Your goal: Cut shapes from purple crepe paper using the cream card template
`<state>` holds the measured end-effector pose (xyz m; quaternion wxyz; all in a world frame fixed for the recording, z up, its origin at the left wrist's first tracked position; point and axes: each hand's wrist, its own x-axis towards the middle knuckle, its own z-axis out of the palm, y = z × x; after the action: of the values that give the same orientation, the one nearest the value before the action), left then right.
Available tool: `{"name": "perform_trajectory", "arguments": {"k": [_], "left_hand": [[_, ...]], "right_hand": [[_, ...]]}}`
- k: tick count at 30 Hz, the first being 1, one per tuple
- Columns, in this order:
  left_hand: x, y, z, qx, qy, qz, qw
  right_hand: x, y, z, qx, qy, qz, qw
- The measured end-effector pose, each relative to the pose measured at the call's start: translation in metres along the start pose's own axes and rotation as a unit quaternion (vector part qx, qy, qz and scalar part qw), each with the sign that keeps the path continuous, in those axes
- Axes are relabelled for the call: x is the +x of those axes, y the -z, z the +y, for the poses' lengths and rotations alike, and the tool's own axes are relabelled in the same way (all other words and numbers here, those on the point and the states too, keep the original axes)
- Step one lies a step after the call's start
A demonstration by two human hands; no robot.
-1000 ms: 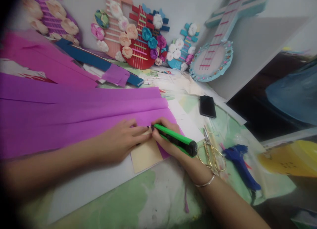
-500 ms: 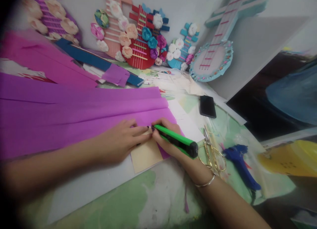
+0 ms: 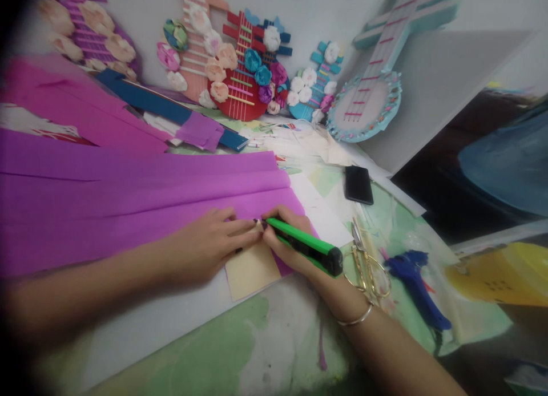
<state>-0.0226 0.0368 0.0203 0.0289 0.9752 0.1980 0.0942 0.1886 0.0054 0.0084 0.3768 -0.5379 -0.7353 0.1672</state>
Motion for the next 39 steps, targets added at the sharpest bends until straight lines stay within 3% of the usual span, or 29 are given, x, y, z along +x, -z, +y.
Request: {"name": "perform_trajectory", "arguments": {"k": [17, 39], "left_hand": [[-0.0009, -0.0017, -0.0010, 0.002, 0.007, 0.004, 1.000], [0.0002, -0.0014, 0.0004, 0.012, 0.013, -0.003, 1.000]], "right_hand": [[-0.0019, 0.0010, 0.0012, -0.010, 0.022, -0.008, 1.000], [-0.0036, 0.0085, -0.0050, -0.006, -0.003, -0.027, 1.000]]}}
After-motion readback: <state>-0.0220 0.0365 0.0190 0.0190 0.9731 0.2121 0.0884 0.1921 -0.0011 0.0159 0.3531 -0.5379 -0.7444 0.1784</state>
